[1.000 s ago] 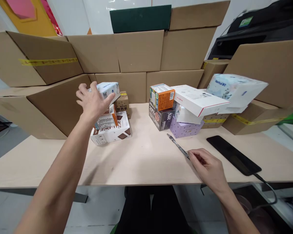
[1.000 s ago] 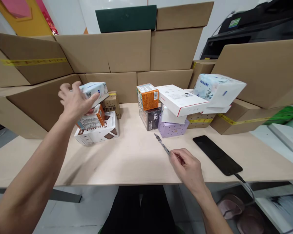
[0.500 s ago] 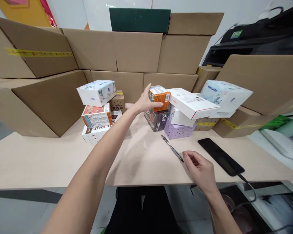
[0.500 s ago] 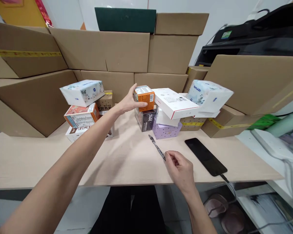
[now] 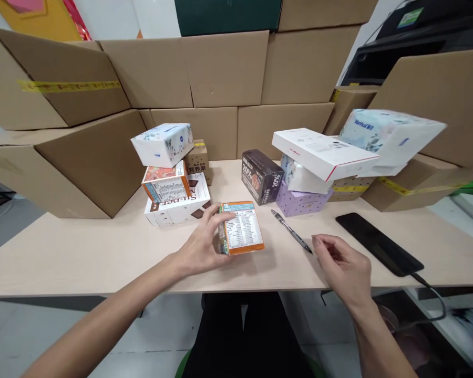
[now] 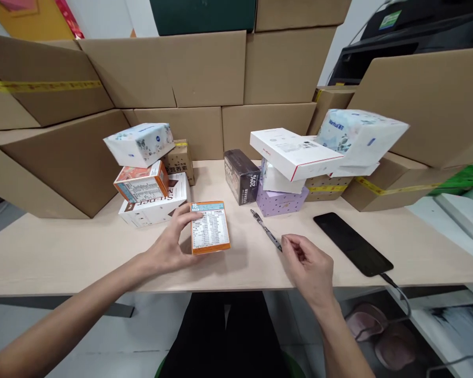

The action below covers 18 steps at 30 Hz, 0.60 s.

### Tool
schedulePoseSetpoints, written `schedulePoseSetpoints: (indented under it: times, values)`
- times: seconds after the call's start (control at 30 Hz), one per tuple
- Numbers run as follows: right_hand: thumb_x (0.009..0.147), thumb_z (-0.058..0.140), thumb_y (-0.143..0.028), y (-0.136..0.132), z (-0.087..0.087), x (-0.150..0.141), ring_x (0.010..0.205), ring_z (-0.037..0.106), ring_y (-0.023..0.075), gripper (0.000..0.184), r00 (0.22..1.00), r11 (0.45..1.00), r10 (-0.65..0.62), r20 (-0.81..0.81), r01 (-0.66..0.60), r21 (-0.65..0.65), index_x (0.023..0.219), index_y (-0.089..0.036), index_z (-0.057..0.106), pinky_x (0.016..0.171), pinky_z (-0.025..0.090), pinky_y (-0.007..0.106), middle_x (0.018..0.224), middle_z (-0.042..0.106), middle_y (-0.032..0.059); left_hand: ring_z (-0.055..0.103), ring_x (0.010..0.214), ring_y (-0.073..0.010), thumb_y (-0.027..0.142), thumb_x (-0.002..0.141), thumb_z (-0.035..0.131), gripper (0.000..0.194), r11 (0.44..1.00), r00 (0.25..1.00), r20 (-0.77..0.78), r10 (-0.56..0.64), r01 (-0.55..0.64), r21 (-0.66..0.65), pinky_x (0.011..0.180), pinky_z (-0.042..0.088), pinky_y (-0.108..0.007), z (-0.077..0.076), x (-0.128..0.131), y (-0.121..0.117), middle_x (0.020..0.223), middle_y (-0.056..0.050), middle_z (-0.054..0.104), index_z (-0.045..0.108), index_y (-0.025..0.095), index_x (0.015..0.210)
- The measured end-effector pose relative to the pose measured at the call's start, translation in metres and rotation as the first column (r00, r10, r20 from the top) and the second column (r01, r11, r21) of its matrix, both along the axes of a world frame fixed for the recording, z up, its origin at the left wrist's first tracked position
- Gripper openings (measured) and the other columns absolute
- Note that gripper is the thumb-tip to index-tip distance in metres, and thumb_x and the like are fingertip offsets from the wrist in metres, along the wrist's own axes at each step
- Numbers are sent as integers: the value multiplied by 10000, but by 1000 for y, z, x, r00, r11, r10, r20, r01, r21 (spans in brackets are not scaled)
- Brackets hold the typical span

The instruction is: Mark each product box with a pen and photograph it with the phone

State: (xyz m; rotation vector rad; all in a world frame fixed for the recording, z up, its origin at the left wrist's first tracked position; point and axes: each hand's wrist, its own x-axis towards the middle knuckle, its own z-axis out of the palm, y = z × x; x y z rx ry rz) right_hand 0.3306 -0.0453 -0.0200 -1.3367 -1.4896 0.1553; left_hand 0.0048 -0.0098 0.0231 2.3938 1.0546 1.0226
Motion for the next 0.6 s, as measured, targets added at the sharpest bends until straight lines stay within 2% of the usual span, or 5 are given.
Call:
schedulePoseSetpoints:
  times: [0.1, 0.2, 0.4, 0.53, 0.6]
  values:
    - [927, 633, -290, -4, 5, -22, 563, 579, 115, 129, 998, 997, 56, 40, -58, 44, 904, -196, 718, 553, 483, 242, 709, 678, 3, 263, 1511, -379, 264, 664, 857, 934, 1000, 997, 81, -1, 1, 1, 1154, 405, -598, -20, 0, 6, 1505, -135, 323, 319, 350, 1422]
    - [950, 610, -290, -4, 10, -55, 639, 587, 130, 135, 984, 980, 162, 73, -170, 108, 1028, -208, 683, 591, 512, 271, 848, 666, 37, 345, 1465, -377, 326, 680, 845, 947, 1000, 991, 130, 10, -12, 12, 1126, 429, -605, -22, 3, 15, 1471, -142, 350, 281, 345, 1440]
    - [849, 699, -537, 9, 21, -109, 1174, 561, 307, 705, 955, 953, 253, 155, -273, 131, 1430, -222, 452, 862, 583, 472, 1323, 474, 176, 359, 1439, -415, 398, 714, 825, 975, 973, 988, -29, 151, -144, 182, 1119, 393, -644, -1, 16, 11, 1470, -187, 361, 249, 298, 1494]
    - [911, 642, -429, 16, 19, -115, 1257, 527, 302, 514, 965, 964, 249, 85, -255, 74, 1368, -237, 507, 1014, 524, 527, 1306, 492, 148, 394, 1418, -418, 403, 751, 781, 953, 937, 988, -49, 146, -122, 326, 1118, 380, -645, 2, 24, 15, 1497, -194, 360, 228, 299, 1520]
    - [940, 600, -418, 16, 17, -110, 1240, 551, 289, 463, 968, 968, 251, -32, -251, 0, 1360, -239, 520, 1001, 534, 509, 1308, 519, 140, 342, 1457, -438, 447, 741, 791, 1041, 943, 992, -4, 125, -117, 313, 1132, 359, -666, -3, 24, 18, 1543, -209, 306, 157, 297, 1552]
